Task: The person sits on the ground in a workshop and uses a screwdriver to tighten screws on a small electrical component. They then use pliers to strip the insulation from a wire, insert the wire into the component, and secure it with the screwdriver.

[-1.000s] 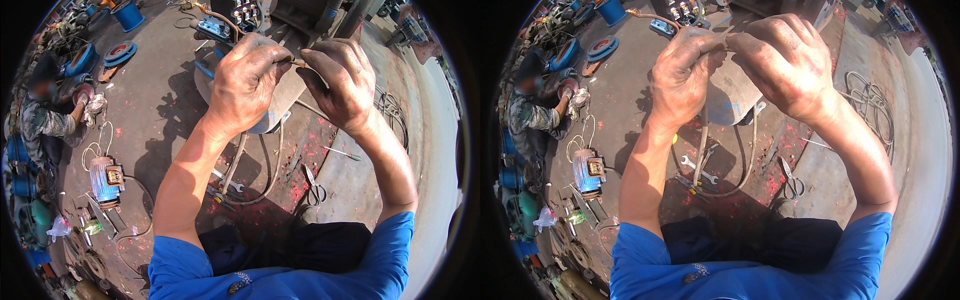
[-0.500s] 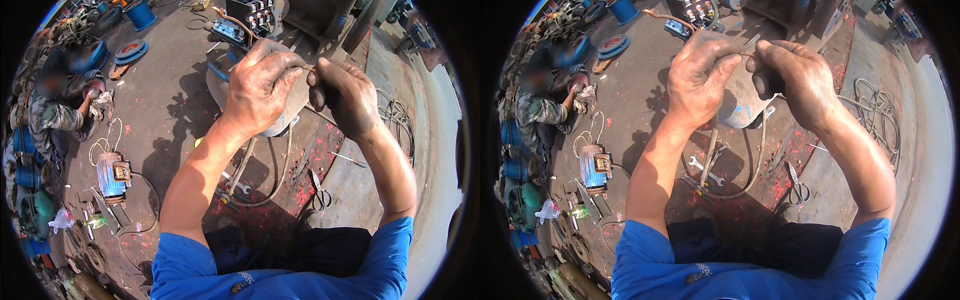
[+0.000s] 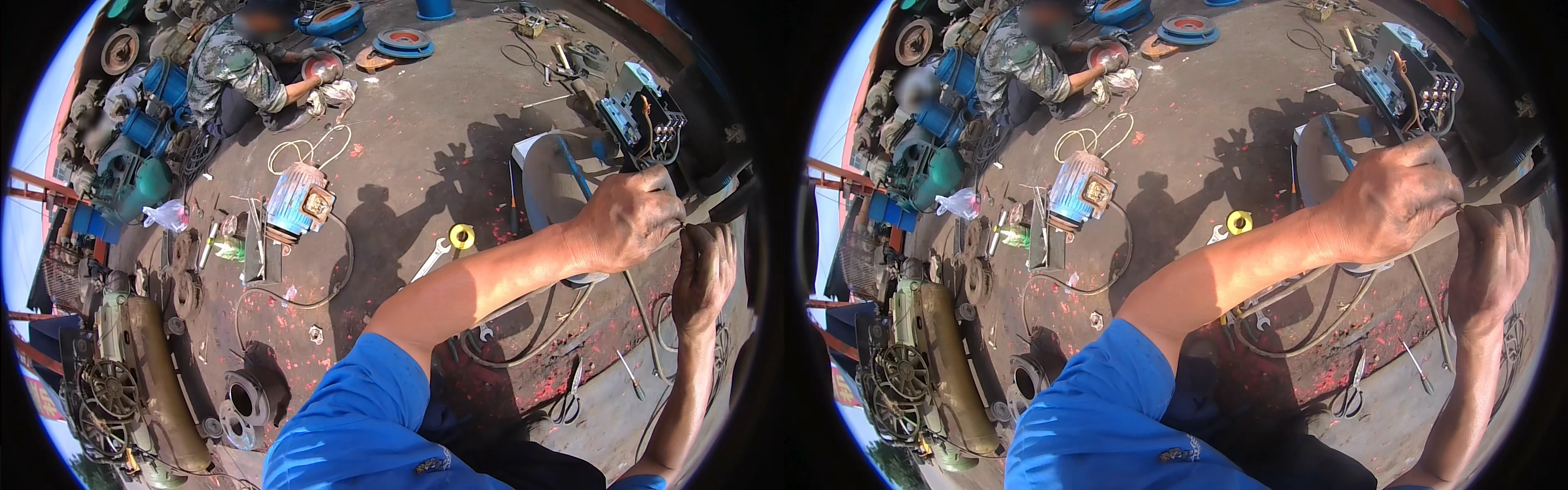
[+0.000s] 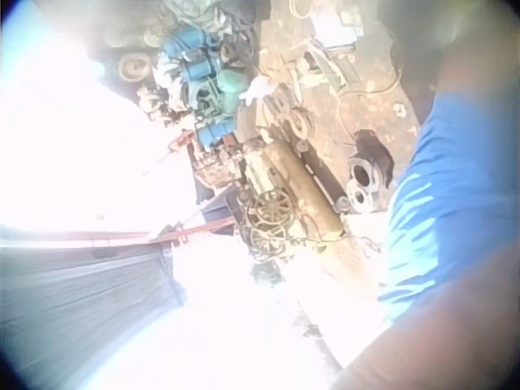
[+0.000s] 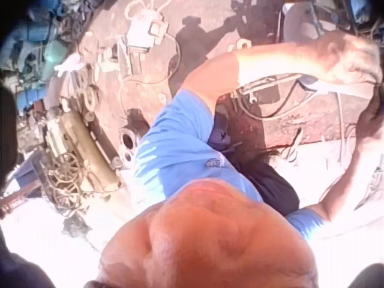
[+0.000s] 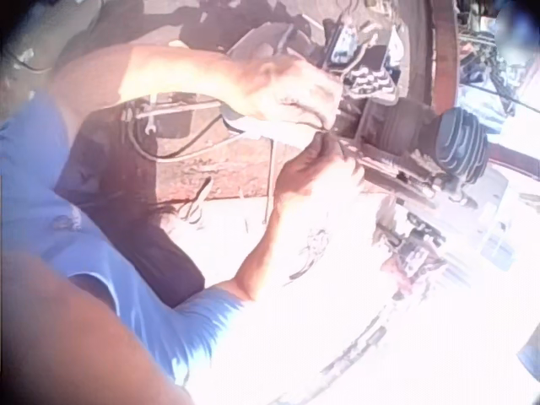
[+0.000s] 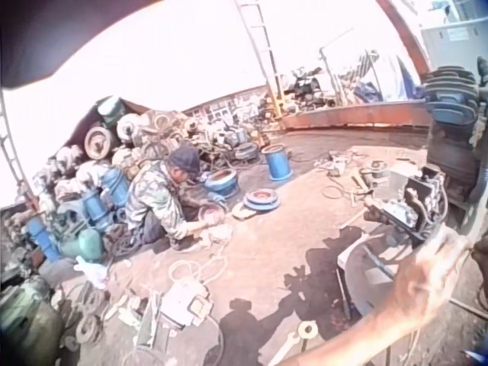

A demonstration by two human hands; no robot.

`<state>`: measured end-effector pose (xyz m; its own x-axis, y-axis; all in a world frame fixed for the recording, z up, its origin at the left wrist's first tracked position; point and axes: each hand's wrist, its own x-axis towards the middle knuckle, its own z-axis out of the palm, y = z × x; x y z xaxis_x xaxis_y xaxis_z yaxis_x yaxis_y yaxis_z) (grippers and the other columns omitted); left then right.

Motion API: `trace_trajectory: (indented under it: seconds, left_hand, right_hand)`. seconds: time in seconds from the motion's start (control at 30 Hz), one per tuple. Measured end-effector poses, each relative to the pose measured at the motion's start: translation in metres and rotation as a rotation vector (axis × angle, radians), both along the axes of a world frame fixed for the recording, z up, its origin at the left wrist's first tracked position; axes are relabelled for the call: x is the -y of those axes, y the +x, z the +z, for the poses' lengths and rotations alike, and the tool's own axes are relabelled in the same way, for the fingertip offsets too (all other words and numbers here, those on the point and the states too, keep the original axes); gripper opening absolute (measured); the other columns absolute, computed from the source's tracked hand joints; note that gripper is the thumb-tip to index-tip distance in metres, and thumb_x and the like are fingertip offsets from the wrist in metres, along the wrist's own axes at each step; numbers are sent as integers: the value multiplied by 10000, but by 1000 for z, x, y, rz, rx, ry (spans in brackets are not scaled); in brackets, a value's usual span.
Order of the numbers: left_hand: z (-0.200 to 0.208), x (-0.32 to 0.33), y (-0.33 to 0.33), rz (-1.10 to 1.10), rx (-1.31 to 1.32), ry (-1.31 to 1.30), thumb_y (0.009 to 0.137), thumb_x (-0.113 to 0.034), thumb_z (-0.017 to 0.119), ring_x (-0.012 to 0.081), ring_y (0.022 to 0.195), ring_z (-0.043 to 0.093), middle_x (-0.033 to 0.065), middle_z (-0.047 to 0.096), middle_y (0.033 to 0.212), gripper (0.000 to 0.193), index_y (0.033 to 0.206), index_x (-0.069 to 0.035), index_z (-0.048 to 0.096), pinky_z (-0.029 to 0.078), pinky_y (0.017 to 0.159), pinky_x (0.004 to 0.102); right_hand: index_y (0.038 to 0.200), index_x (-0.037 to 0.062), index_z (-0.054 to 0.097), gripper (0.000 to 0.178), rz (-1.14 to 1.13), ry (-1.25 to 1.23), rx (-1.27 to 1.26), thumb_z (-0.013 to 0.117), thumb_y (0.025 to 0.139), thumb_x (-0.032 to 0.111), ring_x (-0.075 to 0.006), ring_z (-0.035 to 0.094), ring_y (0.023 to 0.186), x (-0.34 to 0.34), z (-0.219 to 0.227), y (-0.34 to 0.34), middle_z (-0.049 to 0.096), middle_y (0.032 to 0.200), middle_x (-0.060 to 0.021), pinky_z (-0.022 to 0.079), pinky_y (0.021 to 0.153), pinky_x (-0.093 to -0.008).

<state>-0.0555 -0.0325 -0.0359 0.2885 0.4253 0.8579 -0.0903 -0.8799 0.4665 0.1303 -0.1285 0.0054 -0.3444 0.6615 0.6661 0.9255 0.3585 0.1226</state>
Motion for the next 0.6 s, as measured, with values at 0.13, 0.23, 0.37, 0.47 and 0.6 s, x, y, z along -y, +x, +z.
trace_trajectory:
  seconds: [0.13, 0.23, 0.37, 0.47, 0.6]
  left_hand:
    - [-1, 2, -1, 31, -24, 18, 799, -81, 806, 321, 703, 678, 135, 598, 889, 152, 930, -59, 733, 531, 585, 417]
    - [0, 1, -3, 63, -41, 69, 796, -77, 805, 325, 701, 676, 133, 599, 900, 161, 935, -62, 724, 530, 582, 415]
    - [3, 0, 1, 40, -16, 47, 789, -66, 802, 329, 698, 671, 131, 604, 907, 165, 931, -62, 717, 530, 581, 415]
    - [0, -2, 2, 33, -2, 46, 791, -58, 797, 332, 700, 671, 129, 608, 911, 163, 934, -62, 719, 533, 583, 419]
    - [-1, -4, -1, -11, 16, 68, 806, -32, 774, 339, 700, 667, 128, 600, 903, 129, 919, -56, 717, 530, 583, 435]
  right_hand:
    - [972, 10, 613, 273, -199, -216, -558, 583, 1068, 263, -181, 519, 751, 4, -6, -20, 558, 807, -79, 428, 719, -320]
    - [1014, 9, 641, 382, -189, -413, -689, 575, 1061, 382, -114, 474, 752, 4, 0, -6, 546, 803, -18, 378, 672, -277]
    - [1099, -7, 656, 301, -165, -152, -718, 578, 1061, 281, -142, 542, 821, 8, -6, -3, 601, 885, -58, 434, 746, -288]
    - [1199, -27, 647, 214, 79, 143, -337, 655, 1001, 54, -238, 657, 981, 8, -5, -5, 677, 1086, -149, 521, 900, -353]
    - [1113, -43, 658, 349, 117, 193, 107, 758, 783, -96, -392, 665, 984, -1, 5, -5, 666, 1057, -208, 550, 872, -470]
